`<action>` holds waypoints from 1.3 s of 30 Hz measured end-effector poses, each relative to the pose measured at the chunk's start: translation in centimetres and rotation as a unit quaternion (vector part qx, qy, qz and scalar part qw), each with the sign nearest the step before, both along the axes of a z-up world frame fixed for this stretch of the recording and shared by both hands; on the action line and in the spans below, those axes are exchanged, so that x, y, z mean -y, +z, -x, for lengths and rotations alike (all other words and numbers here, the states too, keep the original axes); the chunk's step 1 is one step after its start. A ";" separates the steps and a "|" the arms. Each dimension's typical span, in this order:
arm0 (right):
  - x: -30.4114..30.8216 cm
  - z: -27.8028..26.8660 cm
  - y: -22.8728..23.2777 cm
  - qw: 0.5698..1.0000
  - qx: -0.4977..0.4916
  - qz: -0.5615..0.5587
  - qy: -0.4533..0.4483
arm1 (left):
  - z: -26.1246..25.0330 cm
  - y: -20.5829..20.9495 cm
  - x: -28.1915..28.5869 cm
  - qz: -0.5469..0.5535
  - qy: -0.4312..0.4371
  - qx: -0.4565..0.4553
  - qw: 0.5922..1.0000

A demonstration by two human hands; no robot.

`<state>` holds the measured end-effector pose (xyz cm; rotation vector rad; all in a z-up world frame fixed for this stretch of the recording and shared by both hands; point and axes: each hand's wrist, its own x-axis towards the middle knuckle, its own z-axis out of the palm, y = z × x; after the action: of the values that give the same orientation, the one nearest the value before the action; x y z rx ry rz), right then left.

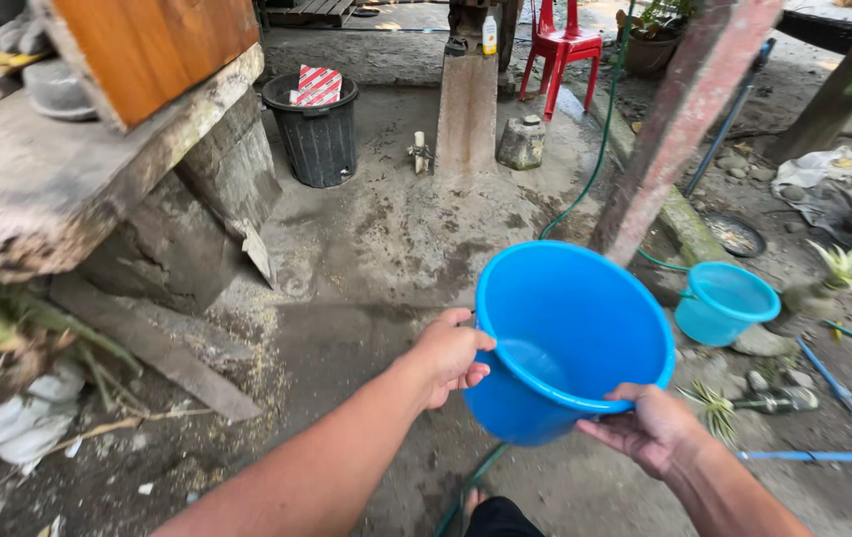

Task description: The person fills a bucket with soapy water from a basin, carries it to various potted plants, and pours the water into the pots.

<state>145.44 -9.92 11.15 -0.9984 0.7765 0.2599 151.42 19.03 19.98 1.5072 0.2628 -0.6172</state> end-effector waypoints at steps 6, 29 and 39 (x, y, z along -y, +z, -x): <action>0.5 -17.9 0.5 0.997 0.064 0.049 0.000 | -18.2 -1.8 -2.9 -0.033 0.035 -0.011 0.999; -14.7 -82.1 12.7 0.992 0.073 0.098 0.034 | -84.6 0.4 -16.2 0.049 0.346 -0.113 0.930; -14.7 -110.6 12.9 0.989 0.104 0.064 0.085 | -112.0 3.6 -16.7 0.163 0.378 -0.101 0.906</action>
<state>256.05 4.79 24.04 -1.1947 0.5237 0.2504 263.43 35.70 23.54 0.9071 0.8165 -0.1693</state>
